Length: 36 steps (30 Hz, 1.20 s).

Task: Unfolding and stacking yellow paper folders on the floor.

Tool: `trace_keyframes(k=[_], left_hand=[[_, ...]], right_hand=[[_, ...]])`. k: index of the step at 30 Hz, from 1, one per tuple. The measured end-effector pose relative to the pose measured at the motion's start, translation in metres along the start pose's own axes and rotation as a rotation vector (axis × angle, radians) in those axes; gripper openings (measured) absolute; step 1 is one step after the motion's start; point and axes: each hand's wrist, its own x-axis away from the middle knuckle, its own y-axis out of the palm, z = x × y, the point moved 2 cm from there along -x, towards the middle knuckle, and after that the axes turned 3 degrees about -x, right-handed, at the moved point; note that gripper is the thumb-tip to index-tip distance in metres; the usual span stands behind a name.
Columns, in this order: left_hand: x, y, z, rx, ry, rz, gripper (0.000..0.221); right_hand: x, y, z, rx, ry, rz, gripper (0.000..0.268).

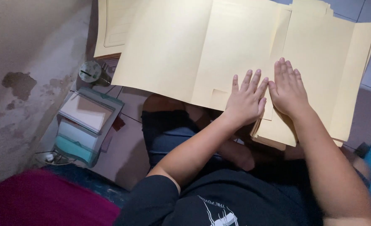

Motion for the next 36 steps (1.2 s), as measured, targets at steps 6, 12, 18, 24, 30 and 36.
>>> trace_keyframes(k=[6,12,18,24,30,36], left_hand=[[0.001,-0.010,-0.001,0.009,0.013,-0.034,0.065],[0.000,0.000,0.000,0.045,-0.002,0.051,0.066],[0.003,-0.001,0.001,0.082,-0.011,0.169,0.065],[-0.002,-0.008,-0.002,0.090,0.028,-0.031,0.064],[0.004,-0.004,-0.002,0.139,0.038,0.078,0.062],[0.003,-0.009,-0.001,0.117,0.037,-0.053,0.063]], right_hand=[[-0.052,-0.017,0.013,0.008,0.031,-0.026,0.069],[-0.135,-0.047,0.022,-0.030,0.101,-0.016,0.067],[-0.166,-0.053,0.028,-0.008,0.108,0.018,0.066],[-0.122,-0.044,0.017,-0.004,0.080,0.039,0.066],[-0.027,-0.010,0.006,0.010,0.046,0.030,0.067],[0.033,0.012,-0.004,0.054,-0.055,0.021,0.070]])
